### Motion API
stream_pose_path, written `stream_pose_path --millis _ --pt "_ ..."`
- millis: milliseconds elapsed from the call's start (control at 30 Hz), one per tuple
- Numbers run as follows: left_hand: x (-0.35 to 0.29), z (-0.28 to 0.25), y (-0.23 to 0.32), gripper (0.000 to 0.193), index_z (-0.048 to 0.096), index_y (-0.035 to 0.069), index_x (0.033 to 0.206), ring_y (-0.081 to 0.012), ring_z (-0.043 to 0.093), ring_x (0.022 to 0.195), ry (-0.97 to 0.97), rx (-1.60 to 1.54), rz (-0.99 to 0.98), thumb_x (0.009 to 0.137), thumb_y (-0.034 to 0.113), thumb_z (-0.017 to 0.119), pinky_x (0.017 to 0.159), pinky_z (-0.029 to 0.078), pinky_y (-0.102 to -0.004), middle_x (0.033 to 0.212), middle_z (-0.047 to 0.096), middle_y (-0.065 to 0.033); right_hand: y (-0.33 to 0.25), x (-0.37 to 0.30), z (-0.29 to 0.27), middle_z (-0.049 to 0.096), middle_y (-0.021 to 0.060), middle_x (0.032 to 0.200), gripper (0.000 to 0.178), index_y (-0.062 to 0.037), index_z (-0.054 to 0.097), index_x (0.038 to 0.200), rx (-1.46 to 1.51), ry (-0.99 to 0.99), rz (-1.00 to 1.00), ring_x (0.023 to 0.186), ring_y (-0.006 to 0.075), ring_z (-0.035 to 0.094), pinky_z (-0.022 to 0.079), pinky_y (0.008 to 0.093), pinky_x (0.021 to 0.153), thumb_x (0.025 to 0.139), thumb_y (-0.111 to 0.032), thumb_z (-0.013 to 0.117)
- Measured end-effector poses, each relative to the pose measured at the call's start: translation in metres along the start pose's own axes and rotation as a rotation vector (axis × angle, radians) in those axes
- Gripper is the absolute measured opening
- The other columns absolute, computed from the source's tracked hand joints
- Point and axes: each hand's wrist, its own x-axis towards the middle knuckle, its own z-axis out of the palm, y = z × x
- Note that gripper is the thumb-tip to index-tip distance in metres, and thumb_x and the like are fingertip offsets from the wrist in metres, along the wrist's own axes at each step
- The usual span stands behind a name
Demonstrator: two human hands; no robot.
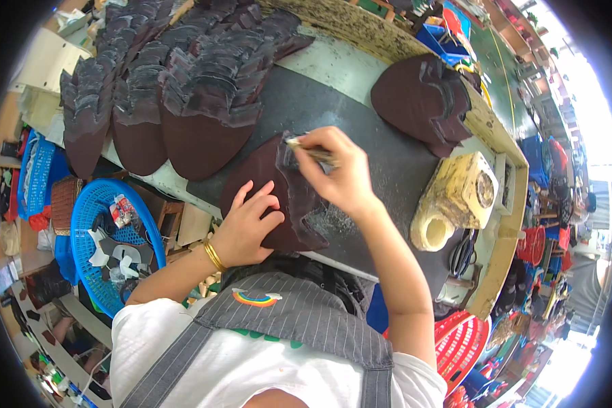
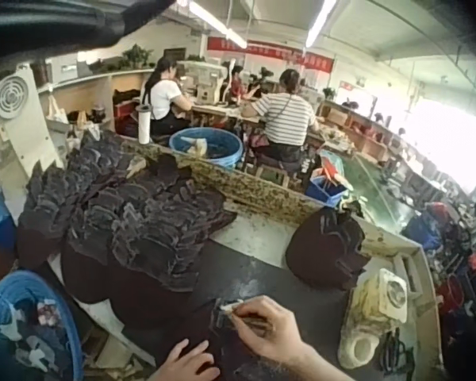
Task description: The person applies adhesive to shoe pieces one at a time using a brush, stacks them, and sets them aside. The person then wipes the work table by hand and applies adhesive to another stack of shoe pieces.
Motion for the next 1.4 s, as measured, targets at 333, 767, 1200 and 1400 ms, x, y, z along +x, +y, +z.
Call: stream_pose_path --millis 333,767,1200,1400 --pt "-0.002 -0.007 0.003 0.053 0.06 0.009 0.104 -0.0385 0.042 0.134 -0.036 -0.092 -0.046 0.057 0.018 0.083 0.111 0.025 -0.0592 0.114 0.05 -0.0119 0.042 0.045 0.018 0.064 0.0107 0.081 0.013 0.0003 0.062 0.088 -0.059 -0.054 -0.005 0.072 0.0179 0.067 0.053 0.0289 0.063 0.084 -0.008 0.072" --pt "-0.002 -0.012 -0.016 0.047 0.067 0.009 0.11 -0.0302 0.051 0.13 -0.005 -0.174 -0.034 0.064 0.0 0.071 0.114 0.027 -0.0542 0.117 0.061 -0.008 -0.015 -0.052 -0.049 0.061 0.0051 0.078 0.008 0.0001 0.06 0.081 -0.007 -0.029 0.411 0.071 0.0112 0.06 0.047 0.0244 0.064 0.081 -0.004 0.066" --pt "-0.03 -0.107 0.028 0.056 0.064 -0.007 0.119 -0.03 0.055 0.126 0.51 -0.479 -0.255 0.069 -0.013 0.038 0.111 0.037 -0.0405 0.126 0.063 -0.0198 -0.072 -0.108 -0.025 0.069 0.0133 0.082 0.02 -0.0032 0.068 0.091 -0.238 -0.329 0.292 0.068 0.0315 0.068 0.054 0.0384 0.062 0.077 -0.017 0.07" --pt "-0.025 -0.133 0.02 0.046 0.061 -0.007 0.123 -0.0276 0.055 0.125 0.827 -0.173 -0.303 0.08 -0.011 0.045 0.11 0.037 -0.0366 0.13 0.06 -0.0191 -0.077 -0.122 -0.034 0.065 0.0109 0.075 0.016 -0.0034 0.066 0.088 -0.264 -0.224 0.21 0.058 0.0277 0.065 0.052 0.0359 0.055 0.077 -0.014 0.072"
